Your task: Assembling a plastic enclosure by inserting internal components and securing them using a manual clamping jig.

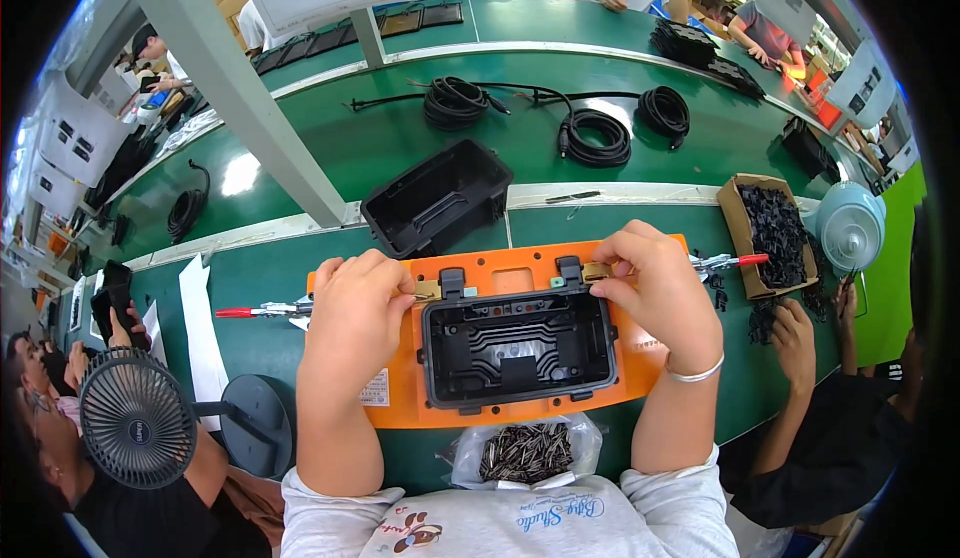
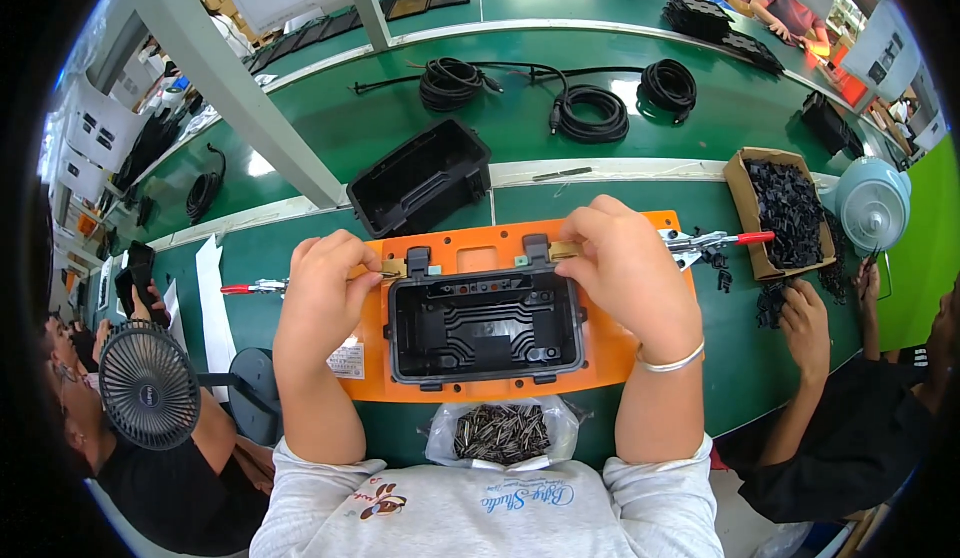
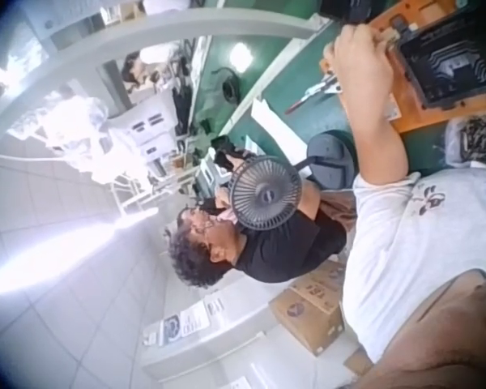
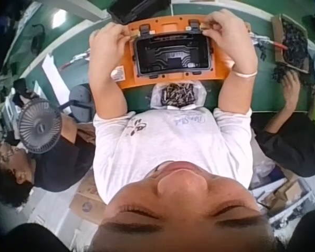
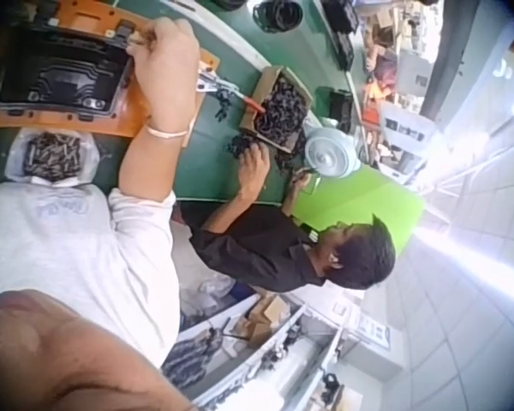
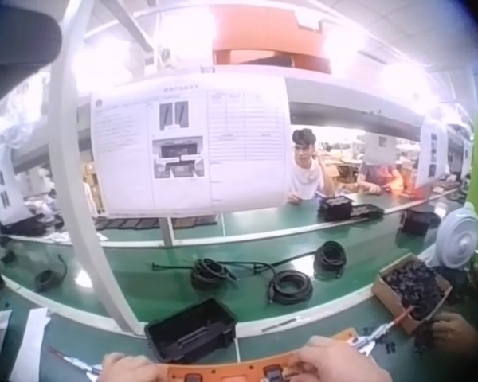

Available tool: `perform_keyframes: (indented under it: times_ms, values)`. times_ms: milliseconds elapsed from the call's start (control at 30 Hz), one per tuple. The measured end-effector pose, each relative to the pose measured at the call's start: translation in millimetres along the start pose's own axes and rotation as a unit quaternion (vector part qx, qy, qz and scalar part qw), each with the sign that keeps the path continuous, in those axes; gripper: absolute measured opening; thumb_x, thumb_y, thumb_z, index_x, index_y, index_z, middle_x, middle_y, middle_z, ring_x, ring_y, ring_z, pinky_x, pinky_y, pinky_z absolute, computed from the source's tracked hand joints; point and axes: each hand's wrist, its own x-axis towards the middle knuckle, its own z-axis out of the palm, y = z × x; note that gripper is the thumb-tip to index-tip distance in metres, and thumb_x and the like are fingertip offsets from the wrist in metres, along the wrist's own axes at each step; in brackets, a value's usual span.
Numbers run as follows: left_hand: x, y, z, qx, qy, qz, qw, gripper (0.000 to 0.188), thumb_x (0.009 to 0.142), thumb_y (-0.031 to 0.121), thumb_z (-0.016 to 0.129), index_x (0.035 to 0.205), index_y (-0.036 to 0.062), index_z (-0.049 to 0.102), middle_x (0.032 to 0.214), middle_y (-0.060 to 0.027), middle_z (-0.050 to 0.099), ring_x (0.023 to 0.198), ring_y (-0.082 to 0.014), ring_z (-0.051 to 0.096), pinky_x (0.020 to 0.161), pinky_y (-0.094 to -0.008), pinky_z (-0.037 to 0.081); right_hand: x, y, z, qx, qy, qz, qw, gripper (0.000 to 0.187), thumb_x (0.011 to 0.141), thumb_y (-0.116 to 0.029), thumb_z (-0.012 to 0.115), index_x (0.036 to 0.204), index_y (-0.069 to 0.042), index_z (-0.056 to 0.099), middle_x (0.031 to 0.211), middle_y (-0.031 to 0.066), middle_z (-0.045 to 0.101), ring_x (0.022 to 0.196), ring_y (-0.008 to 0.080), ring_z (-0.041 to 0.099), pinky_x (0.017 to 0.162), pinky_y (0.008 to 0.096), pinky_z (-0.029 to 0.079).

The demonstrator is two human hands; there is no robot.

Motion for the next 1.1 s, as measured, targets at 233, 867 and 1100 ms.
perform_keyframes:
  times_ms: [233,867,1100]
  values:
    - [1,3,-4,-0.045,-0.032,-0.017,0.998,0.016,0.074,-0.002,0.070,0.083,0.0054,0.059,0.082,-0.0079,0.057,0.083,-0.0296,0.057,0.097,-0.0433,0.036,0,-6,-2,-0.019,0.001,0.004,1.000,0.032,0.066,-0.005,0.081,0.090,0.001,0.062,0.082,0.0097,0.055,0.071,0.0229,0.059,0.065,0.0332,0.049]
    - [-109,-114,-28,-0.519,0.303,-0.437,0.669,0.049,0.092,0.032,0.064,0.122,-0.0002,0.044,0.113,-0.0136,0.060,0.101,-0.0229,0.060,0.089,-0.0377,0.046,61,-77,78,-0.170,-0.143,-0.195,0.955,0.045,0.067,-0.026,0.082,0.093,0.001,0.056,0.086,0.0148,0.062,0.086,0.0329,0.063,0.076,0.0398,0.050]
    - [-74,-171,-42,-0.688,0.469,-0.298,0.467,0.042,0.092,0.038,0.063,0.110,0.0029,0.047,0.098,-0.0137,0.060,0.090,-0.0257,0.059,0.086,-0.0429,0.046,60,-80,77,-0.157,-0.127,-0.185,0.962,0.054,0.065,-0.026,0.084,0.099,0.000,0.052,0.085,0.0154,0.061,0.084,0.0336,0.063,0.076,0.0395,0.050]
